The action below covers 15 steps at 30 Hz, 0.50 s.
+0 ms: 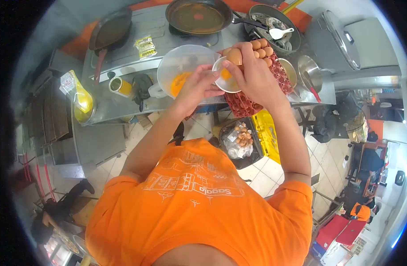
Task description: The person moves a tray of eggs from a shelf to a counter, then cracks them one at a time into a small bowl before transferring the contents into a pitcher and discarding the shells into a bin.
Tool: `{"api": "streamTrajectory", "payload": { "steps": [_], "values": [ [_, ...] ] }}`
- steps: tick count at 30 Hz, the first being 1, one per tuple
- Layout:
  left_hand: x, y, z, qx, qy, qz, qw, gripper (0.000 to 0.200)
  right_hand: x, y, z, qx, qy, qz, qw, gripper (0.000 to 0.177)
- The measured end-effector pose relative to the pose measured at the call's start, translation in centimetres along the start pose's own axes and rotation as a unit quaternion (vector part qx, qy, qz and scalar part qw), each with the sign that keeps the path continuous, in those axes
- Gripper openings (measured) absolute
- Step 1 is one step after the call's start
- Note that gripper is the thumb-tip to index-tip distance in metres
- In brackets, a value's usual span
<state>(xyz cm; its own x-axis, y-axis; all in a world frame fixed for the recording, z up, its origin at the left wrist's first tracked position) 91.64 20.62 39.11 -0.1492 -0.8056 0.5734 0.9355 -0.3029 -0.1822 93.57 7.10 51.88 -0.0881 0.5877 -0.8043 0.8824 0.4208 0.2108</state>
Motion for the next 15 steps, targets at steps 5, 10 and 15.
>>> {"api": "streamTrajectory", "payload": {
  "steps": [5,10,15],
  "values": [
    [0.8,-0.1,-0.4,-0.022,-0.013,-0.022,0.999,0.045,-1.6,-0.1,-0.9,0.038,-0.058,-0.038,0.997,0.035],
    [1.8,0.2,-0.7,-0.040,-0.046,-0.033,0.998,0.045,-2.2,-2.0,-0.9,-0.074,-0.038,-0.037,0.996,0.033],
    [1.5,0.2,0.0,-0.038,-0.070,-0.021,0.997,0.043,-3.4,-6.2,1.3,-0.020,0.006,0.012,1.000,0.041]
  ]
}}
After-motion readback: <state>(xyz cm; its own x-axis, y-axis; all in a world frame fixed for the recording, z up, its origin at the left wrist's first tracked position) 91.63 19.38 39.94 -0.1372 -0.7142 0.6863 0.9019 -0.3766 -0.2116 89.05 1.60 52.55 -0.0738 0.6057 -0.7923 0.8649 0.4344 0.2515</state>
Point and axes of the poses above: each hand's wrist, its own y-axis towards the middle knuckle, its own x-axis out of the palm, z = x × y, the point moved 4 cm from there along y, towards the middle knuckle, and after that the axes turned 1 degree about x, right-handed, at the moved point
